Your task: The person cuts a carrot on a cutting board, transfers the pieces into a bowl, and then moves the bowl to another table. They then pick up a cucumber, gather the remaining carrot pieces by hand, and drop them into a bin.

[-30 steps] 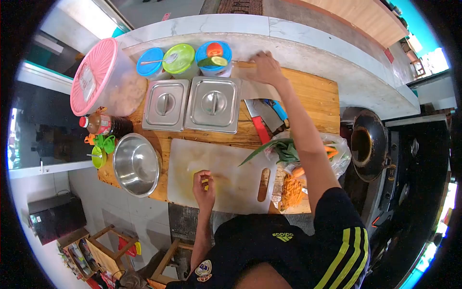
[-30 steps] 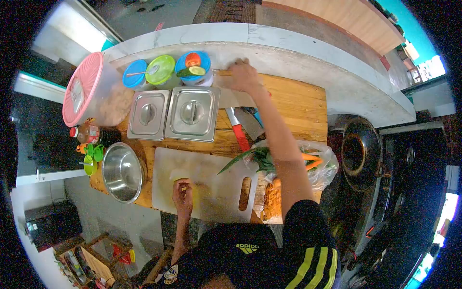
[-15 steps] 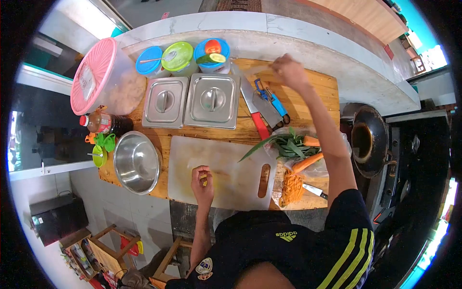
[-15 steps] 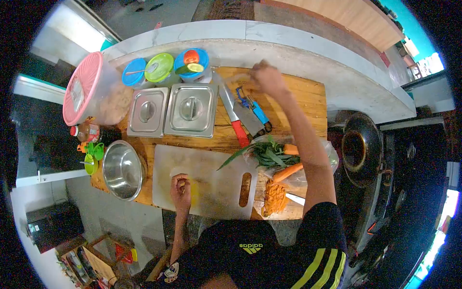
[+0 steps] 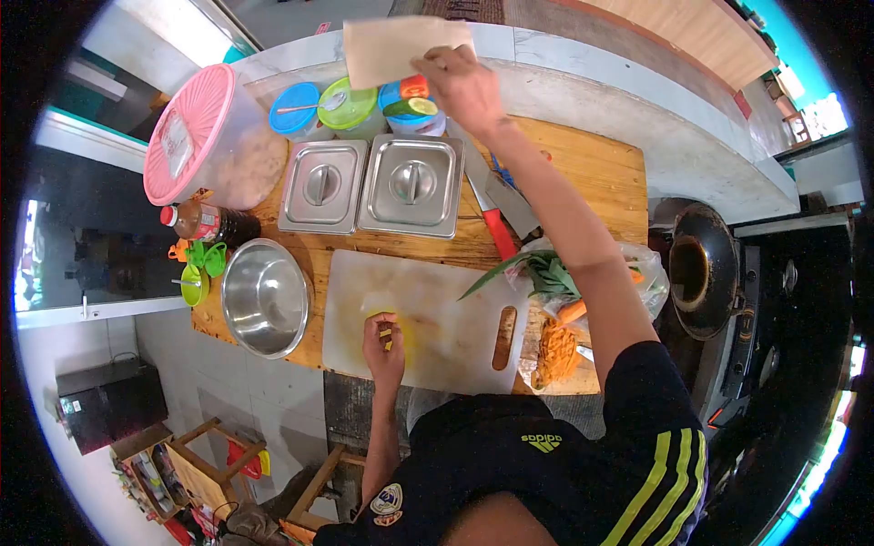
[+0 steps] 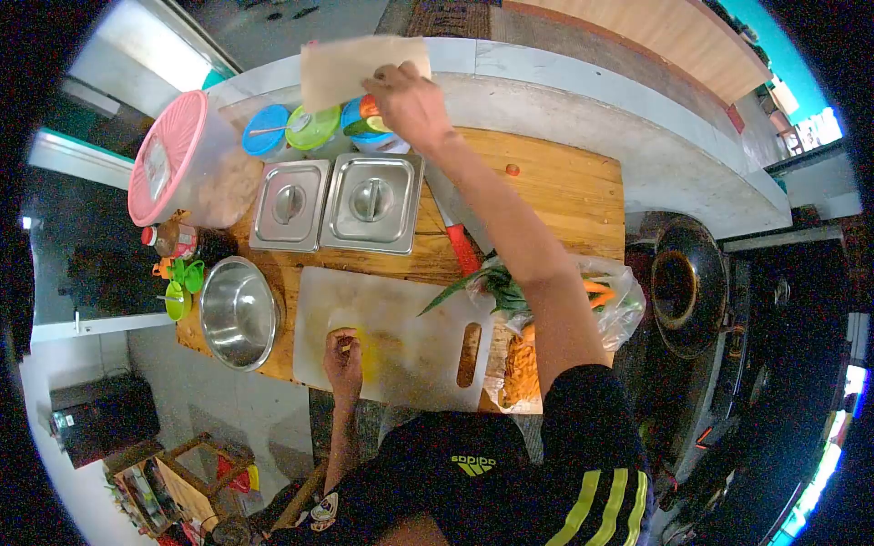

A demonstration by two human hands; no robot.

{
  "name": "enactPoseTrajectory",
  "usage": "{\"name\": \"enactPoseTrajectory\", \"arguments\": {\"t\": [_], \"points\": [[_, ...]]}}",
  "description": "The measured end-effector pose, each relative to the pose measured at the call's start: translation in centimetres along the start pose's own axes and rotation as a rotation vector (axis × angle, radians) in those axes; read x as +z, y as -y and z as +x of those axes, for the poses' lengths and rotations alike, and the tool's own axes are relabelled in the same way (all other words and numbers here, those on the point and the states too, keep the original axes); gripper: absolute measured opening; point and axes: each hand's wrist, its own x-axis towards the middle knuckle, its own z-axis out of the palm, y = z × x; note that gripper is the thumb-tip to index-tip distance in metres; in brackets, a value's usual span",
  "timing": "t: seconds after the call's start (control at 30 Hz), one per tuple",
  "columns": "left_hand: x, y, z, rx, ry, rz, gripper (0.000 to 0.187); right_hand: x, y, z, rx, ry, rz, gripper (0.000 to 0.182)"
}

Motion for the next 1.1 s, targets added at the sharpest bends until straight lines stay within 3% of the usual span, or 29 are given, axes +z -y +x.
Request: {"name": "enactPoseTrajectory", "arguments": {"t": [0.13, 0.27, 0.57, 0.67, 0.73, 0.8, 0.87, 0.93, 1.1], "points": [[-0.4, 1.0, -0.8, -0.035, -0.019, -0.01, 0.015, 3.5, 0.3, -2.6, 0.014, 0.125, -0.01, 0.029], [-0.4, 1.7, -1.3, -0.058, -0.002, -0.033, 0.014, 2.8, 1.0, -3.3, -0.01, 0.214, -0.01, 0.027], [0.7, 1.4, -0.5, -0.066, 0.062, -0.086, 0.012, 1.7, 1.5, -5.2, -0.039, 0.31, 0.066, 0.027], [0.8, 1.6, -0.4, -0.062, 0.069, -0.058, 0.012, -0.2, 1.0, -4.7, -0.055, 0.249, 0.107, 0.024], [0.6, 1.0, -0.6, -0.07, 0.055, -0.004, 0.012, -1.5, -1.8, -5.5, -0.002, 0.162, 0.049, 0.017], [0.3, 1.6, -1.1, -0.08, 0.027, -0.007, 0.012, -2.8, -5.4, -6.4, 0.263, 0.112, 0.096, 0.016], [0.0, 1.9, -1.3, -0.098, 0.017, -0.01, 0.012, -3.2, -10.5, -9.3, 0.59, 0.604, -0.033, 0.026], [-0.2, 2.0, -1.6, -0.131, 0.021, -0.009, 0.012, -2.5, -14.3, -14.2, 0.638, 0.817, -0.184, 0.03], [-0.1, 3.2, -1.7, -0.12, 0.015, -0.017, 0.011, -2.3, -15.9, -19.6, 0.733, 0.809, -0.025, 0.039]]}}
